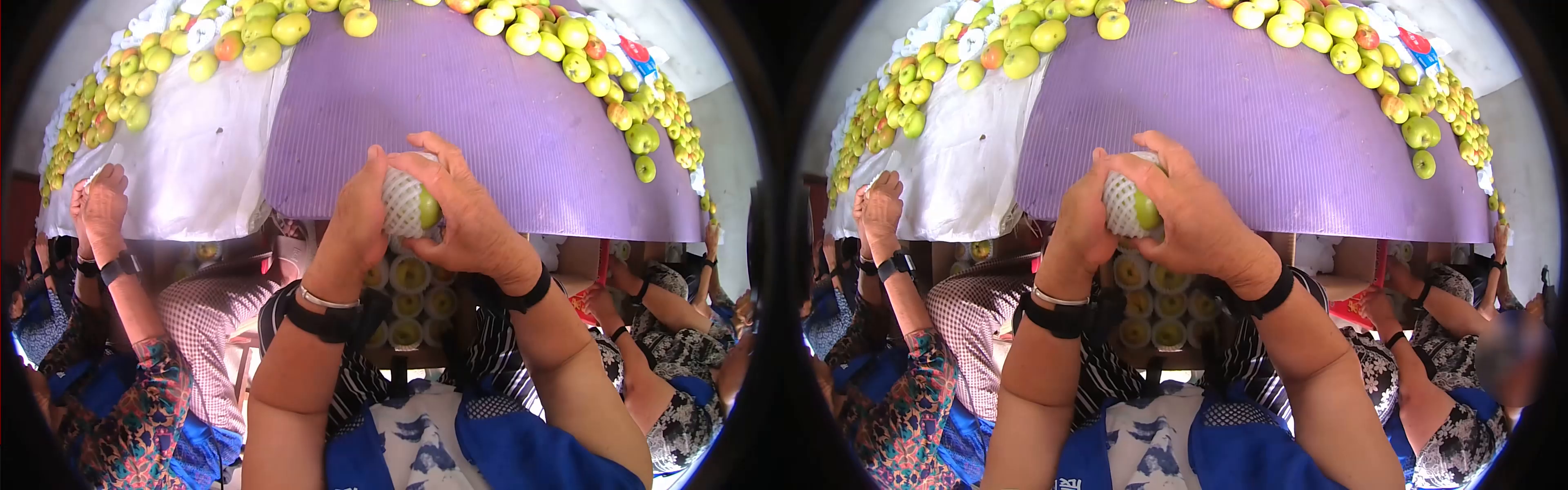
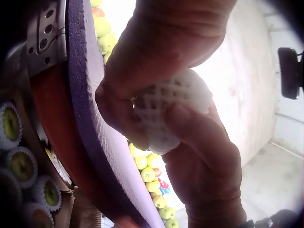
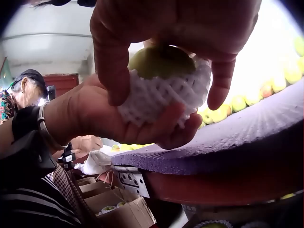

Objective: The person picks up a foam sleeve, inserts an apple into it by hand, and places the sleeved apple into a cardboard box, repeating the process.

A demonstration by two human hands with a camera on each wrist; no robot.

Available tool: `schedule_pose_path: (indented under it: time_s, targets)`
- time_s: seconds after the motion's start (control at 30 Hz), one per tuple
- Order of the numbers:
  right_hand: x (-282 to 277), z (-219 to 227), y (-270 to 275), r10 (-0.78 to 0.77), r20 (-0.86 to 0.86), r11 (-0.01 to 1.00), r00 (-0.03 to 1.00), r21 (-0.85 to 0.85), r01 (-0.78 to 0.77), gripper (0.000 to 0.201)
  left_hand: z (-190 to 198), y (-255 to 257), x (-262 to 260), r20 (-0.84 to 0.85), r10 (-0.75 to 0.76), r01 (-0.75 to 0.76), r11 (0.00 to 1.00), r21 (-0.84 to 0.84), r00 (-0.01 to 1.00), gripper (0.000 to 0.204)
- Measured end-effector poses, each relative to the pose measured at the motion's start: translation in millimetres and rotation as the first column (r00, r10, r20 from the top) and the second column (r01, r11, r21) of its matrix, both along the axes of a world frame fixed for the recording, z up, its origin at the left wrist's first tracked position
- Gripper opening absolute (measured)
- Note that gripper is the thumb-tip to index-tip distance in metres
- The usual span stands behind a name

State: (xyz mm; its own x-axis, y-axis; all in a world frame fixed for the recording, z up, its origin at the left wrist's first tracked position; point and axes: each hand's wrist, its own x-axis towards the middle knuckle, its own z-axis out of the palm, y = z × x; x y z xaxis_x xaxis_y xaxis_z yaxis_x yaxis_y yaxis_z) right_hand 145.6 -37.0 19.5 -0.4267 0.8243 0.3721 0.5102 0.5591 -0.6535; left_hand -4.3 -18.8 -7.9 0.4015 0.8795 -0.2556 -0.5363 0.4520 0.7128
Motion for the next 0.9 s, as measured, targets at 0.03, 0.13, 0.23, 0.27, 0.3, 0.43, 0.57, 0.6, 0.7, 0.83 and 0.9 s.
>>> schedule_pose_path:
  time_s: [0.03,0.13,0.23,0.27,0.3,0.43,0.57,0.6,0.7,0.83,0.9]
  targets:
    - [-0.9,0.9,-1.2,-0.007,-0.003,1.000,1.000,0.014,0.007,0.071,-0.1,-0.8,-0.9,-0.006,-0.021,0.021,1.000,0.004,1.000,0.050]
    - [-0.4,6.4,-1.3,0.018,-0.059,0.998,0.998,0.058,-0.015,0.066,-9.2,4.1,-3.4,0.113,-0.052,0.057,0.997,-0.049,0.992,0.057]
    - [3.0,10.0,-8.1,-0.070,-0.131,0.997,0.989,-0.053,0.063,0.063,0.9,5.9,-16.3,0.127,-0.110,0.115,0.993,-0.036,0.986,0.061]
    - [3.9,15.0,-14.4,-0.069,-0.124,0.997,0.990,-0.049,0.063,0.063,2.3,6.9,-21.0,0.134,-0.110,0.115,0.993,-0.032,0.985,0.061]
    - [4.6,21.8,-23.3,-0.080,-0.145,0.984,0.986,-0.167,0.055,0.064,3.3,8.7,-25.7,-0.002,-0.042,0.042,0.999,0.023,0.999,0.061]
    - [13.9,20.2,-59.7,-0.093,-0.117,0.888,0.989,-0.460,0.029,0.066,9.6,12.5,-45.6,-0.069,0.048,-0.041,0.995,0.095,0.996,0.063]
    - [30.6,-44.3,-88.3,-0.277,0.106,0.768,0.955,-0.573,0.286,0.067,8.3,10.1,-57.1,-0.006,0.072,-0.071,0.991,0.115,0.997,0.061]
    - [31.8,-60.7,-93.9,-0.275,0.114,0.769,0.955,-0.569,0.290,0.067,7.4,9.3,-58.7,0.005,0.076,-0.076,0.990,0.121,0.997,0.060]
    - [34.4,-115.8,-109.0,-0.334,0.546,0.695,0.768,-0.408,0.592,0.067,8.0,6.9,-62.2,0.026,0.091,-0.093,0.988,0.121,0.996,0.059]
    - [21.2,-148.5,-116.6,-0.239,0.719,0.672,0.653,-0.363,0.645,0.062,6.2,7.1,-64.4,0.041,0.112,-0.116,0.987,0.113,0.993,0.057]
    - [20.2,-173.1,-120.6,-0.172,0.808,0.750,0.563,-0.263,0.607,0.055,5.0,7.1,-63.3,0.037,0.118,-0.122,0.985,0.119,0.992,0.056]
